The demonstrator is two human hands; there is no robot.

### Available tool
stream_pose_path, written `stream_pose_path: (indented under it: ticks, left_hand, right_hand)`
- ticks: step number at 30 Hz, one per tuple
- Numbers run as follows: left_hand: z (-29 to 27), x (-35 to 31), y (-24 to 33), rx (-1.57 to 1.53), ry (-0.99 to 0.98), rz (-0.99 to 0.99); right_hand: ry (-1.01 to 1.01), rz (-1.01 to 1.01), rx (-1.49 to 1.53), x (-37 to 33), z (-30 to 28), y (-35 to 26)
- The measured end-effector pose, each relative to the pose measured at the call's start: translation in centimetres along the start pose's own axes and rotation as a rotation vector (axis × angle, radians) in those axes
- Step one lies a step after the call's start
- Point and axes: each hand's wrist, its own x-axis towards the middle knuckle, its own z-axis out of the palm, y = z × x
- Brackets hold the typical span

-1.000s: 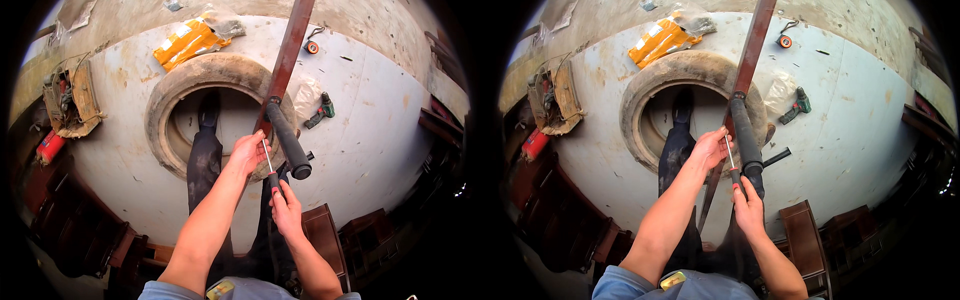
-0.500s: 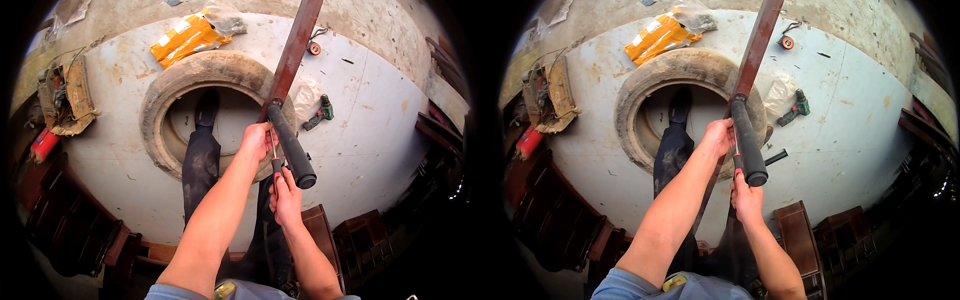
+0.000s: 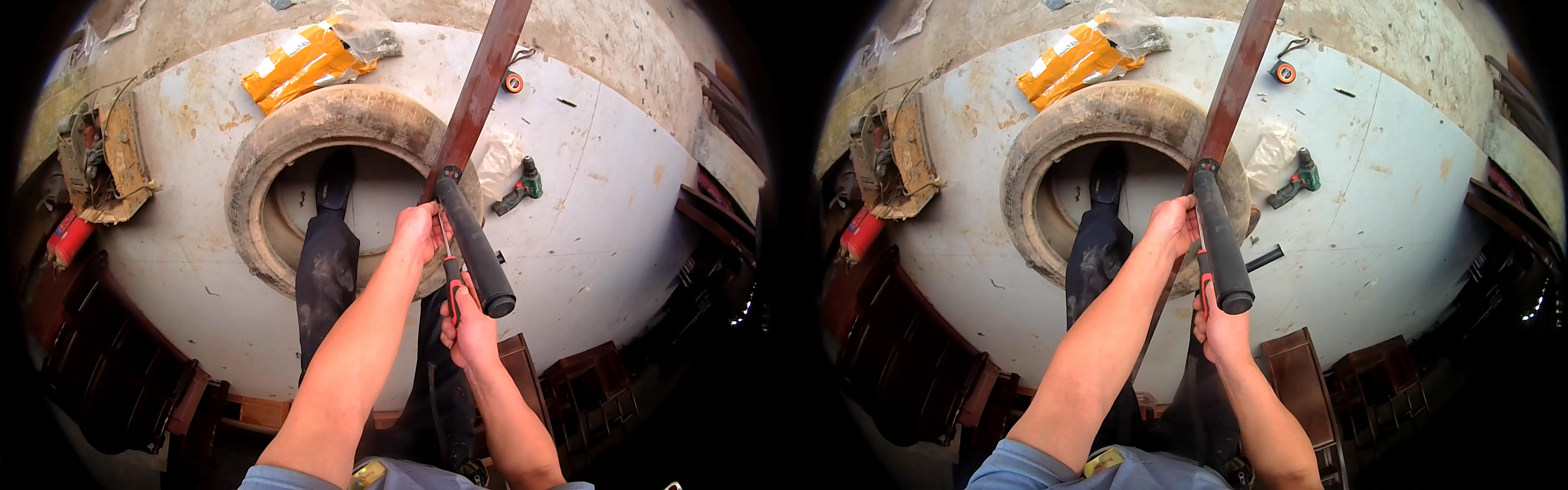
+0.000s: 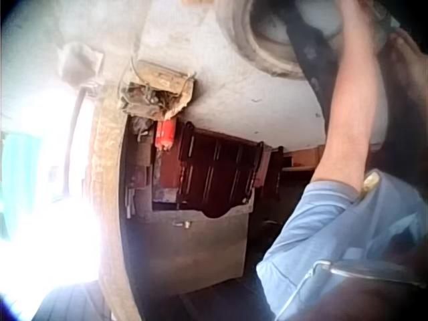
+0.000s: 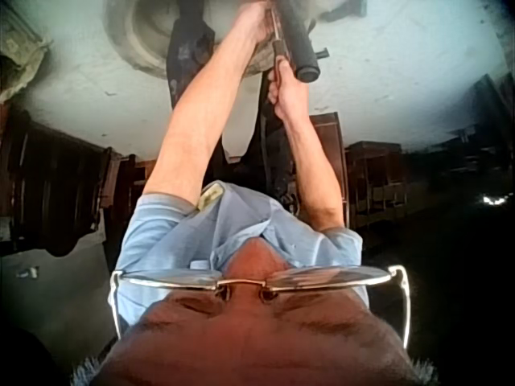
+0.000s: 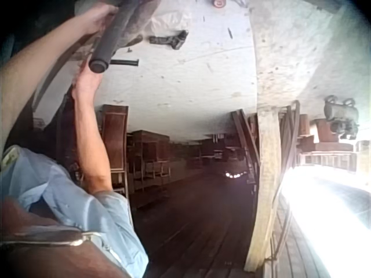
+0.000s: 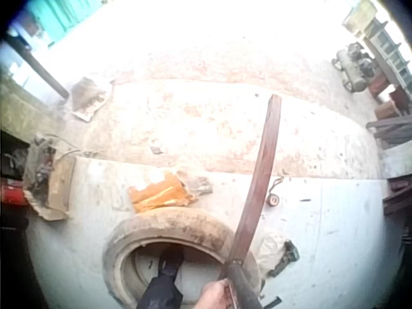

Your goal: The person uses a screwdriver to tighten a bolt on a long metal bar resting on a tire. They then measure the bar with a tape measure and mark it with a pen. Finally, they use a power drill to drive a screw into the metal bar.

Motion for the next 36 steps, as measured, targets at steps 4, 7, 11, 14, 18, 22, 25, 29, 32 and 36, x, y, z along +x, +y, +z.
stream_pose_path:
  ticks: [4, 7, 11, 14, 18, 22, 25, 29, 32, 36]
  left_hand:
    - [-0.2, 0.4, 0.0, 0.005, -0.01, -0.009]
    - [-0.4, 0.6, 0.1, -0.001, -0.03, -0.019]
    - [-0.7, 0.3, -0.1, -0.011, -0.04, -0.051]
    - [-1.0, 0.0, -0.1, -0.019, -0.073, -0.069]
    - [-0.9, 0.4, -0.2, -0.062, -0.155, -0.037]
    - [-0.9, 0.8, -0.3, -0.031, -0.123, 0.031]
    - [-0.5, 0.4, -0.1, -0.017, -0.105, 0.038]
    - [-0.6, 0.4, 0.0, -0.002, -0.121, 0.052]
    - [-0.9, 0.5, 0.1, 0.04, -0.113, 0.055]
    - [-0.9, 0.7, 0.1, -0.043, -0.151, 0.015]
  right_hand:
    - [-0.06, 0.063, 0.179, -0.3, 0.2, -0.6]
    - [-0.146, 0.156, 0.505, -0.1, 0.0, -0.7]
    - [-0.183, 0.26, 0.702, -0.1, 0.5, -0.9]
    - [-0.216, 0.294, 0.826, -0.2, 0.6, -1.1]
    - [-0.27, 0.313, 0.901, -0.2, 0.3, -1.0]
    - [-0.165, 0.203, 0.524, -0.5, 0.8, -1.6]
    - [-0.001, -0.03, -0.162, -1.3, -0.1, -1.5]
    - [0.142, -0.525, -1.325, -3.6, -0.2, -2.2]
    - [0.18, -0.639, -1.382, -2.3, -0.1, -1.3]
    - [-0.051, 0.05, 0.037, -1.7, -0.2, -0.9]
